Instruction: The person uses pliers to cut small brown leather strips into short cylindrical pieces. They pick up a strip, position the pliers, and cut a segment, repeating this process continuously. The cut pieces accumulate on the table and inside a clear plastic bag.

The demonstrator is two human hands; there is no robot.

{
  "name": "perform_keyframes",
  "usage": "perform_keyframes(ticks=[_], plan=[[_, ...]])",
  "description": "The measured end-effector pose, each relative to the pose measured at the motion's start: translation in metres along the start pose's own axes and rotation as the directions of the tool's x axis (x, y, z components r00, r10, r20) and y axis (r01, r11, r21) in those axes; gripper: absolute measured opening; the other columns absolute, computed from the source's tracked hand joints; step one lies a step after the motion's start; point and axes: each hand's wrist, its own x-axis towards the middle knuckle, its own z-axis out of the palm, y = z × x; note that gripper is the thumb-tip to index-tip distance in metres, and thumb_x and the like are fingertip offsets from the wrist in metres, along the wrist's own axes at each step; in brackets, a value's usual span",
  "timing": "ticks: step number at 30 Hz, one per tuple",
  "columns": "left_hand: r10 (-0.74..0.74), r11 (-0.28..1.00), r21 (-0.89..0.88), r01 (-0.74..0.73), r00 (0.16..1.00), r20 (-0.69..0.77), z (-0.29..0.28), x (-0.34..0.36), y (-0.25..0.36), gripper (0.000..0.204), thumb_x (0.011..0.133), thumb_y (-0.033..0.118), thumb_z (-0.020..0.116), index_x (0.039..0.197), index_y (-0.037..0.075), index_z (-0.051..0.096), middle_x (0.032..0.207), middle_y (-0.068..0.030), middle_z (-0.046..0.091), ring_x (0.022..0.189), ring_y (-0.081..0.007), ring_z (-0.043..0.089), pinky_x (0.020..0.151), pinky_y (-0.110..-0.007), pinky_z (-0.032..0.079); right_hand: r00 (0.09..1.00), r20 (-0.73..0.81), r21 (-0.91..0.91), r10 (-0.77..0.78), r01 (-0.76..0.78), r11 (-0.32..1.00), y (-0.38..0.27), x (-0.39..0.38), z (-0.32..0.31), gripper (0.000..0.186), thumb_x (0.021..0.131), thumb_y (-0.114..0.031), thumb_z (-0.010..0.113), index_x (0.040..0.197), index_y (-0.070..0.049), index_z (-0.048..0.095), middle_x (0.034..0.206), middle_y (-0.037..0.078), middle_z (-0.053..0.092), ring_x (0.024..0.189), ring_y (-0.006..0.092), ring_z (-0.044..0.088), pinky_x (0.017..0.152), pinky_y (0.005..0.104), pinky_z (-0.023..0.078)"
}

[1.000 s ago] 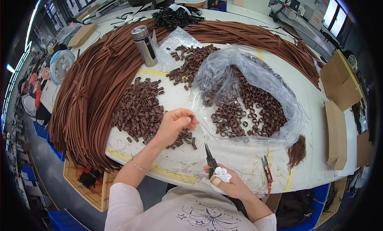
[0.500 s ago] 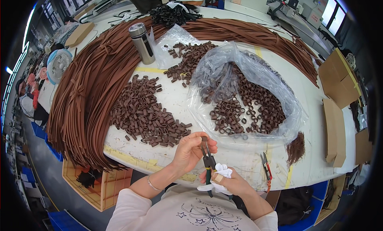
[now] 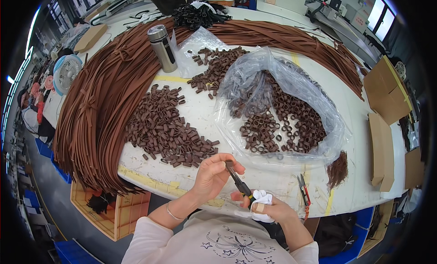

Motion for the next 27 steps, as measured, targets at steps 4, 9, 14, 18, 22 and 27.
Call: perform_keyframes(ticks=[4,9,14,18,22,27], plan=[[-0.028,0.999,-0.016,0.028,0.998,0.048,-0.001,0.000,-0.001,0.023,0.079,0.014,0.048,0.095,-0.001,0.053,0.086,-0.0157,0.059,0.083,-0.0213,0.055,0.082,-0.035,0.038,0.997,0.081,0.194,-0.018,0.002,0.981,0.004,0.002,-0.003,0.025,0.076,-0.023,0.056,0.094,-0.005,0.055,0.118,0.013,0.045,0.111,0.0202,0.040,0.090,0.0308,0.031],[-0.047,0.988,0.148,0.040,0.998,0.041,0.001,-0.005,-0.011,0.022,0.076,0.017,0.053,0.091,0.001,0.053,0.086,-0.0158,0.058,0.083,-0.0229,0.055,0.079,-0.036,0.041,0.996,0.091,0.112,-0.018,0.008,0.994,0.009,0.004,-0.008,0.027,0.077,-0.025,0.055,0.095,-0.005,0.053,0.116,0.011,0.047,0.106,0.0173,0.043,0.088,0.0282,0.032],[-0.077,0.956,0.283,0.073,0.997,0.005,0.002,-0.011,-0.014,0.017,0.075,0.011,0.051,0.088,0.001,0.054,0.087,-0.0148,0.057,0.085,-0.0189,0.053,0.077,-0.032,0.040,0.995,-0.097,-0.210,0.013,-0.033,0.977,-0.006,0.010,0.005,0.020,0.084,-0.018,0.048,0.097,-0.003,0.052,0.103,0.006,0.052,0.088,0.0086,0.044,0.076,0.0218,0.036],[0.097,0.910,0.405,-0.094,0.995,0.015,0.001,-0.004,-0.018,0.016,0.074,0.005,0.046,0.086,0.000,0.054,0.091,-0.0122,0.054,0.085,-0.0147,0.048,0.075,-0.028,0.037,0.977,-0.109,-0.409,-0.185,0.126,0.904,0.005,0.020,0.003,0.018,0.084,-0.018,0.049,0.092,-0.003,0.051,0.079,0.002,0.051,0.070,0.0084,0.045,0.063,0.0231,0.038],[0.096,0.900,0.429,-0.084,0.995,-0.008,-0.004,-0.002,-0.022,0.016,0.073,0.003,0.043,0.085,-0.001,0.052,0.089,-0.0098,0.051,0.083,-0.0134,0.045,0.076,-0.028,0.035,0.954,-0.108,-0.523,-0.281,0.186,0.832,0.013,0.030,0.001,0.015,0.083,-0.018,0.050,0.086,-0.003,0.051,0.065,0.001,0.047,0.059,0.0096,0.044,0.054,0.0243,0.037],[0.086,0.922,0.381,-0.073,0.996,-0.017,-0.007,0.000,-0.023,0.016,0.072,0.001,0.042,0.084,-0.001,0.052,0.085,-0.0087,0.050,0.081,-0.0136,0.045,0.075,-0.028,0.035,0.917,-0.111,-0.613,-0.383,0.240,0.753,0.019,0.036,0.001,0.014,0.082,-0.017,0.051,0.083,-0.003,0.051,0.061,0.003,0.047,0.054,0.0109,0.043,0.050,0.0253,0.037]])
